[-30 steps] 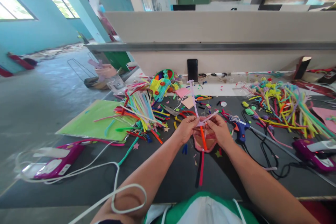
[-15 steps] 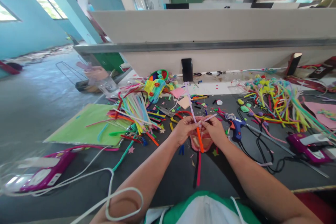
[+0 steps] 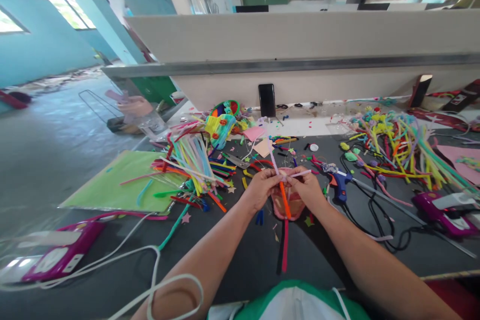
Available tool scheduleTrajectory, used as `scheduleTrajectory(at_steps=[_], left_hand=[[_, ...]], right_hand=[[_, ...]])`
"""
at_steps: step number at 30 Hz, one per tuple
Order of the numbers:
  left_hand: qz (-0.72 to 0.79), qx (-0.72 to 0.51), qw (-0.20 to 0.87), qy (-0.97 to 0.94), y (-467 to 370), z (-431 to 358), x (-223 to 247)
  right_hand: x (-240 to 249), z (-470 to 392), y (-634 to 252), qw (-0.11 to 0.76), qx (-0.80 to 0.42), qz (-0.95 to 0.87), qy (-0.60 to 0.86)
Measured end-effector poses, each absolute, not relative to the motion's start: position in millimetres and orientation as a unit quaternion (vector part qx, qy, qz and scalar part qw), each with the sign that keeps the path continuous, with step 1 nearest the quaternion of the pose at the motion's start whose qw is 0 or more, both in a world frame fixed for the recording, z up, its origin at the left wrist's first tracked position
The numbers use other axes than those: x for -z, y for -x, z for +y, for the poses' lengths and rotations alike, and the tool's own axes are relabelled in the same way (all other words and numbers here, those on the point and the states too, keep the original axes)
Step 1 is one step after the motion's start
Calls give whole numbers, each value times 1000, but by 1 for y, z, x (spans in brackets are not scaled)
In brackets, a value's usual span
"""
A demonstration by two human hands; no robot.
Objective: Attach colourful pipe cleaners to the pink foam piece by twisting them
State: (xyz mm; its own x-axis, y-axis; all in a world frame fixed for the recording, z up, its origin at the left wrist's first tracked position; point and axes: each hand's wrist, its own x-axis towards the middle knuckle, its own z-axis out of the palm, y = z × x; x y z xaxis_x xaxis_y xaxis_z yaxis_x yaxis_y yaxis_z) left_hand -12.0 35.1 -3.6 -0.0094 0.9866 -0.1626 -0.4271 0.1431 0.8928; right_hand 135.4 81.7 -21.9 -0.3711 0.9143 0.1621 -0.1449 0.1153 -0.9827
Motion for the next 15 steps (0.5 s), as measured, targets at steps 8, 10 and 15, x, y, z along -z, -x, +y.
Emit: scheduleTrajectory(at_steps=[8, 10, 15], left_hand=[[408, -560, 642, -328, 13, 32, -4], [407, -546, 650, -338, 12, 30, -3], [407, -518, 661, -360, 8, 29, 1]], right_hand=[[21, 96, -148, 475, -632, -534, 300], [20, 99, -150, 491, -660, -490, 288], [15, 101, -152, 518, -702, -428, 234]])
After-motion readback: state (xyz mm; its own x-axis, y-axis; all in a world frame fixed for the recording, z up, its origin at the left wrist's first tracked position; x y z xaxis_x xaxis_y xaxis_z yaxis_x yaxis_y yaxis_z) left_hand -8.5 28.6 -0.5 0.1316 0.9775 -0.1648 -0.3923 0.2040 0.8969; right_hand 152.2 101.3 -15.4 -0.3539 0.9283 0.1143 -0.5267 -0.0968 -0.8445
